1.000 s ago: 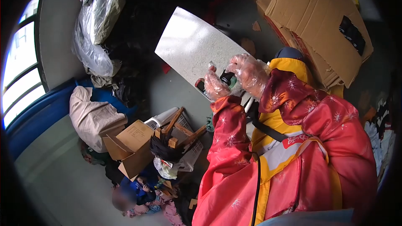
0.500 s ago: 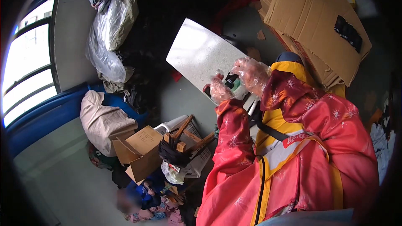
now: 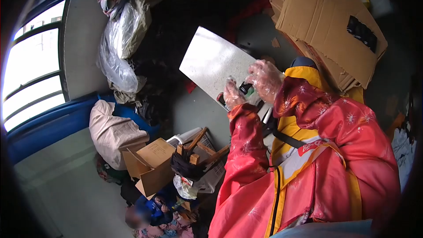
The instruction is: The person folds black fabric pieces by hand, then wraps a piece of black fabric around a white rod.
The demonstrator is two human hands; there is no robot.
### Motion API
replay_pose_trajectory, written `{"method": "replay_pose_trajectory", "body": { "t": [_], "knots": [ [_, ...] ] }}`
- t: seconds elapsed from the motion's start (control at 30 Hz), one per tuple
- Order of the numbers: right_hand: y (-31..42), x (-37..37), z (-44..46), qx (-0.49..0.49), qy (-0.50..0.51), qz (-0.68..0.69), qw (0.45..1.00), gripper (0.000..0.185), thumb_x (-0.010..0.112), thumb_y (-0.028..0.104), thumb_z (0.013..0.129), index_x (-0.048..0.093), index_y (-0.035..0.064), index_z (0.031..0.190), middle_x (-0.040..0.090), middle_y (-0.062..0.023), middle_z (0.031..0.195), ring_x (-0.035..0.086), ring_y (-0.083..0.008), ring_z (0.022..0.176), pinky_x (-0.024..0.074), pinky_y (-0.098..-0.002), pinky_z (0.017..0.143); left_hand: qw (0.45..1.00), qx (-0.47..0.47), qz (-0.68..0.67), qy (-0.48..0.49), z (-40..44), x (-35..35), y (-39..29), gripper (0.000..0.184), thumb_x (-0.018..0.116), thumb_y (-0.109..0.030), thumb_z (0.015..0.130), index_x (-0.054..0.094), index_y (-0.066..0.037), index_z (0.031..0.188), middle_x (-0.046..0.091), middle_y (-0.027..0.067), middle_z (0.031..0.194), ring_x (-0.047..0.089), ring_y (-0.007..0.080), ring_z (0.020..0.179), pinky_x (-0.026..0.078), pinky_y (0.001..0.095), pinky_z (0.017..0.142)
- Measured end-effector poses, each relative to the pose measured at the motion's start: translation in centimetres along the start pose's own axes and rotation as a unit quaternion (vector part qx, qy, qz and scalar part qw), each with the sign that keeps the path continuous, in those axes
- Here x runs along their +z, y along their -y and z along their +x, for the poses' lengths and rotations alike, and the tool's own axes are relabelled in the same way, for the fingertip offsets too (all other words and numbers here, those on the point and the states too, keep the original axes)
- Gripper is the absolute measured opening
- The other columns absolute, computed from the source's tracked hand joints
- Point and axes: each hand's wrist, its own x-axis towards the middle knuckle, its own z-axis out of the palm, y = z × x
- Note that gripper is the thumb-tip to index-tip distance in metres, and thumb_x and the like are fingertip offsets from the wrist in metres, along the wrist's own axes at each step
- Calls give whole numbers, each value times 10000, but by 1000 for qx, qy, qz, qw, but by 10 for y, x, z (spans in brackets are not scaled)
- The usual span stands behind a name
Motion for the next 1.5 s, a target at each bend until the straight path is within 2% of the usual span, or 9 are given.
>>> {"method": "replay_pose_trajectory", "body": {
  "t": [0.07,0.23,0.63,0.7,0.77,0.9,1.1,1.3,1.5],
  "knots": [
    [-3,-2,-3,45,18,40,998,163,604,92,702,653,94,858,580,-102,938,549,-284,893,446,-356,808,969,-185,-145,-80,-5,-2,-44,432,486,-393,887,574,-6,1055,610,111,950,547,152,839,411,258,770],
    [9,-10,2,381,42,328,863,244,673,170,684,606,10,855,573,-81,779,557,-206,728,439,-326,650,995,-75,-64,0,-11,-8,-51,346,470,-315,908,571,13,950,621,93,879,540,122,745,411,243,687],
    [1,9,-7,555,86,610,560,207,669,273,739,565,101,792,491,3,716,477,-109,675,398,-265,639,987,-40,148,52,-11,-4,-51,298,436,-242,905,574,6,998,629,167,854,603,263,709,457,329,629],
    [3,14,-8,572,96,595,556,287,666,313,743,549,82,866,500,-30,781,472,-131,705,406,-289,660,984,19,175,37,-9,4,-17,316,454,-294,891,600,-17,941,578,55,780,500,139,706,410,264,665],
    [9,13,-7,589,109,580,553,372,663,354,748,534,62,940,510,-63,846,468,-154,735,414,-313,681,992,3,-65,-107,-12,16,-26,290,451,-263,884,585,-28,988,572,79,875,497,148,727,416,269,657],
    [8,14,-6,613,139,595,501,436,656,375,753,514,77,1038,478,-75,979,464,-191,887,412,-354,785,997,52,-22,-47,-9,3,-20,390,343,-11,717,557,13,1043,606,158,941,579,253,877,428,328,814],
    [12,10,-9,611,126,624,470,455,652,369,757,510,75,1075,484,-70,993,473,-203,907,414,-361,815,988,122,71,-55,-9,4,-18,438,333,-37,670,580,21,1027,591,201,993,562,303,961,405,356,898],
    [2,18,-15,589,135,622,499,458,657,356,758,503,71,1081,495,-78,999,486,-206,904,418,-347,816,987,52,-120,-96,-9,7,-24,370,388,12,747,563,4,1072,577,170,1045,544,245,1007,392,320,913],
    [8,11,-15,605,111,612,497,468,662,367,754,496,59,1066,499,-81,988,490,-197,899,422,-336,802,998,-13,-3,-56,-4,-4,-23,248,515,-112,838,570,-2,1054,603,127,961,569,208,888,425,293,809]
  ]
}}
